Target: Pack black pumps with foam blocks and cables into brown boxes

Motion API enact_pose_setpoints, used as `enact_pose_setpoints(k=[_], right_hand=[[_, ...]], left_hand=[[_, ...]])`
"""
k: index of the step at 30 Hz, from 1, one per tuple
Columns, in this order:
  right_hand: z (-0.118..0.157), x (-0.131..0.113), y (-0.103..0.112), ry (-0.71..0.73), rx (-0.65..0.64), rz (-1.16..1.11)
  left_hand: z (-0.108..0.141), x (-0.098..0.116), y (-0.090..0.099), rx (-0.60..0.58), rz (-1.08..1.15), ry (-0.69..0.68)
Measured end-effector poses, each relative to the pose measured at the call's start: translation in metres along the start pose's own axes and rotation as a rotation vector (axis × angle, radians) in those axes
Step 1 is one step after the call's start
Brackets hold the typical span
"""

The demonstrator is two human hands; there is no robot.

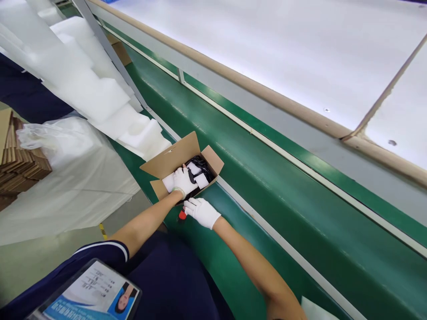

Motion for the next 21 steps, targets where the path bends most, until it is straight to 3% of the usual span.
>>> enact_pose_setpoints(k=[3, 8, 15, 21], right_hand=[[-0.017, -0.012, -0.014, 0.001, 0.023, 0.068], [-0.045, -0.005, -0.033, 0.043, -0.144, 0.103], [-0.054, 0.008, -0.015, 0.156, -0.277, 0.058], [-0.06, 0.008, -0.021, 0.341, -0.324, 0.066]], left_hand=[[-0.01, 0.007, 0.002, -0.046, 0.079, -0.086], [-0.026, 0.007, 0.016, -0.045, 0.159, -0.112], [-0.039, -0.002, 0.016, -0.067, 0.244, -0.119], [-0.041, -0.002, 0.002, -0.099, 0.241, -0.179]])
Point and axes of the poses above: each hand's wrist, its own z-axis away from the middle knuckle, its own y-axis out of the back of the hand, x = y × z, the point moved 9 cm from there along -z, towards the middle knuckle, and after that the axes turned 15 degrees about x, right-handed, at the moved point
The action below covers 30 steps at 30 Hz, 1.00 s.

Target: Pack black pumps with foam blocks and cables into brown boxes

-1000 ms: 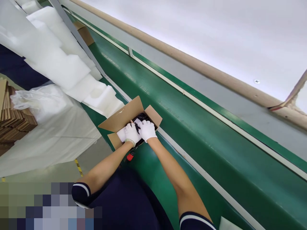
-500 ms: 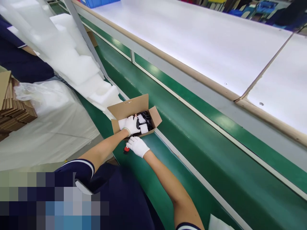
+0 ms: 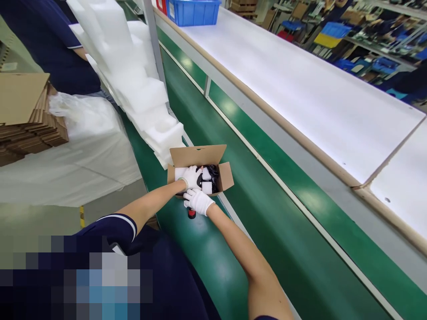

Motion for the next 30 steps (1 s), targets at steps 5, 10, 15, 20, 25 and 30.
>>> enact_pose_setpoints(k=[5, 10, 15, 20, 25, 30], right_hand=[[0.002, 0.007, 0.0, 0.064, 0.025, -0.099], [0.017, 0.04, 0.003, -0.314, 0.131, -0.305], [0.053, 0.088, 0.006, -0.972, 0.405, -0.449], [0.036, 0.079, 0.01, -0.924, 0.436, -0.348], [0.012, 0.035, 0.003, -0.589, 0.355, -0.172], [0.007, -0.009, -0.021, -0.281, 0.254, -0.037]], left_hand=[[0.0, 0.002, -0.013, -0.029, -0.123, -0.086], [-0.002, -0.003, -0.01, -0.042, -0.015, -0.109], [0.005, 0.0, -0.001, 0.031, 0.106, -0.181], [0.016, -0.008, -0.006, 0.106, 0.099, -0.157], [0.022, -0.014, -0.01, 0.098, 0.135, -0.125], [0.019, -0.017, 0.008, 0.13, 0.217, -0.006]])
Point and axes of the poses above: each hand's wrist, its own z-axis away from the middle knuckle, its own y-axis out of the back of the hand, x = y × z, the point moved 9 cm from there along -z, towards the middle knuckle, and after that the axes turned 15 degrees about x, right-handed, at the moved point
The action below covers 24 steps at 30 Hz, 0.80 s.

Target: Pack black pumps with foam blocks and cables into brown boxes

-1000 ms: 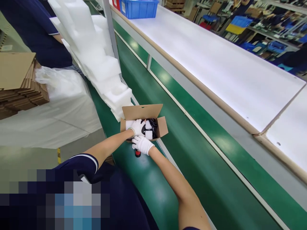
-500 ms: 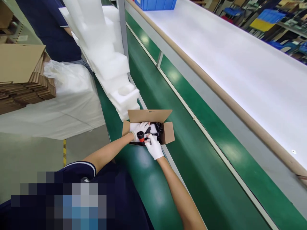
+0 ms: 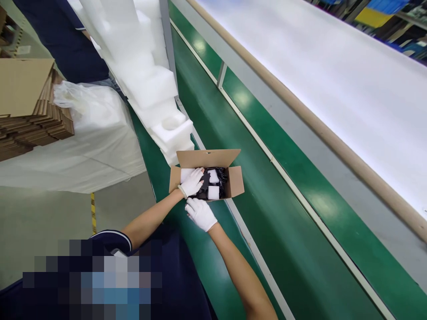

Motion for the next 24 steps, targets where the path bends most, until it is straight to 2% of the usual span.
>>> enact_pose_setpoints(k=[2, 4, 7, 10, 12, 15, 19, 24], right_hand=[[0.003, -0.007, -0.008, 0.067, -0.009, 0.047], [0.003, -0.006, -0.012, 0.088, -0.011, 0.078], [0.002, -0.003, -0.013, 0.17, -0.047, 0.062], [0.004, 0.002, -0.008, 0.287, -0.089, 0.048], [0.006, 0.009, -0.005, 0.324, -0.145, 0.051], [0.004, 0.016, 0.002, 0.308, -0.218, 0.027], [-0.007, 0.023, 0.015, 0.223, -0.209, -0.004], [-0.002, 0.005, 0.01, 0.42, -0.263, -0.022]], left_hand=[[0.006, -0.002, 0.016, 0.061, 0.056, 0.073], [0.022, -0.004, 0.035, 0.132, 0.068, 0.118], [0.06, 0.002, 0.05, 0.139, -0.052, 0.04], [0.092, 0.007, 0.052, 0.123, -0.184, -0.08], [0.103, 0.005, 0.05, 0.135, -0.205, -0.123], [0.109, 0.002, 0.044, 0.136, -0.18, -0.209], [0.113, -0.008, 0.041, 0.169, -0.158, -0.241], [0.116, -0.014, 0.036, 0.174, -0.138, -0.229]])
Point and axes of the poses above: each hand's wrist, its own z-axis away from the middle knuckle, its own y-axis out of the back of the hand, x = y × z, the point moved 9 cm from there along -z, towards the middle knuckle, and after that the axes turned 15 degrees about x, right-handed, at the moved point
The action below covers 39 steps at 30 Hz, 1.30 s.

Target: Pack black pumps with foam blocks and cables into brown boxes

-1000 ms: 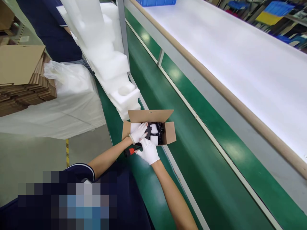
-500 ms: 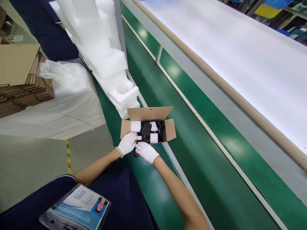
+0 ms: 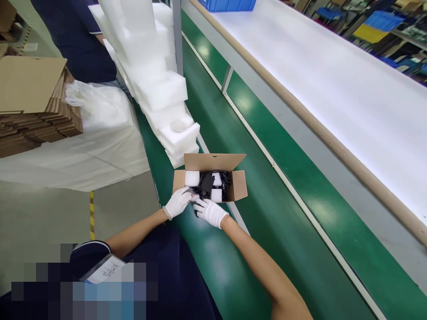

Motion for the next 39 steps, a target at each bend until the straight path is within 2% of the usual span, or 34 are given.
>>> enact_pose_setpoints(k=[4, 6, 9, 11, 13, 17, 18, 20, 22, 26, 29, 33, 36, 39], right_hand=[[0.0, 0.006, -0.019, -0.03, -0.113, 0.07], [-0.002, 0.007, -0.021, -0.019, -0.12, 0.051], [-0.003, 0.008, -0.009, -0.036, -0.057, 0.01], [-0.001, 0.014, 0.004, -0.125, 0.002, -0.009], [0.005, 0.033, 0.019, -0.369, 0.076, 0.029], [0.032, 0.077, 0.04, -1.082, 0.188, 0.208], [0.034, 0.081, 0.039, -1.205, 0.185, 0.227], [0.026, 0.082, 0.034, -1.336, 0.152, 0.231], [0.008, 0.08, 0.026, -1.346, 0.081, 0.196], [-0.023, 0.076, 0.015, -1.167, -0.112, -0.052], [-0.023, 0.08, 0.021, -1.058, -0.236, -0.186], [-0.031, 0.087, 0.019, -0.988, -0.415, -0.2], [-0.064, 0.089, 0.002, -0.943, -0.448, -0.138], [-0.095, 0.085, -0.017, -0.912, -0.418, -0.14]], left_hand=[[0.0, 0.0, 0.0, 0.01, -0.002, -0.016], [-0.001, 0.001, 0.0, 0.011, -0.004, -0.025], [-0.001, 0.003, 0.001, 0.006, 0.001, -0.044], [-0.001, 0.004, 0.001, 0.011, 0.007, -0.047], [0.0, 0.002, 0.002, 0.018, 0.023, -0.038], [0.002, -0.001, 0.007, 0.009, 0.11, -0.013], [0.002, -0.002, 0.009, 0.001, 0.133, -0.012], [0.002, -0.002, 0.011, -0.016, 0.163, -0.014], [0.0, -0.002, 0.013, -0.023, 0.167, -0.018], [-0.002, -0.002, 0.017, 0.023, 0.137, -0.034], [0.003, -0.002, 0.022, 0.083, 0.127, -0.061], [0.014, -0.006, 0.026, 0.1, 0.121, -0.047], [0.016, -0.007, 0.028, 0.098, 0.119, -0.04], [0.016, -0.005, 0.032, 0.105, 0.116, -0.04]])
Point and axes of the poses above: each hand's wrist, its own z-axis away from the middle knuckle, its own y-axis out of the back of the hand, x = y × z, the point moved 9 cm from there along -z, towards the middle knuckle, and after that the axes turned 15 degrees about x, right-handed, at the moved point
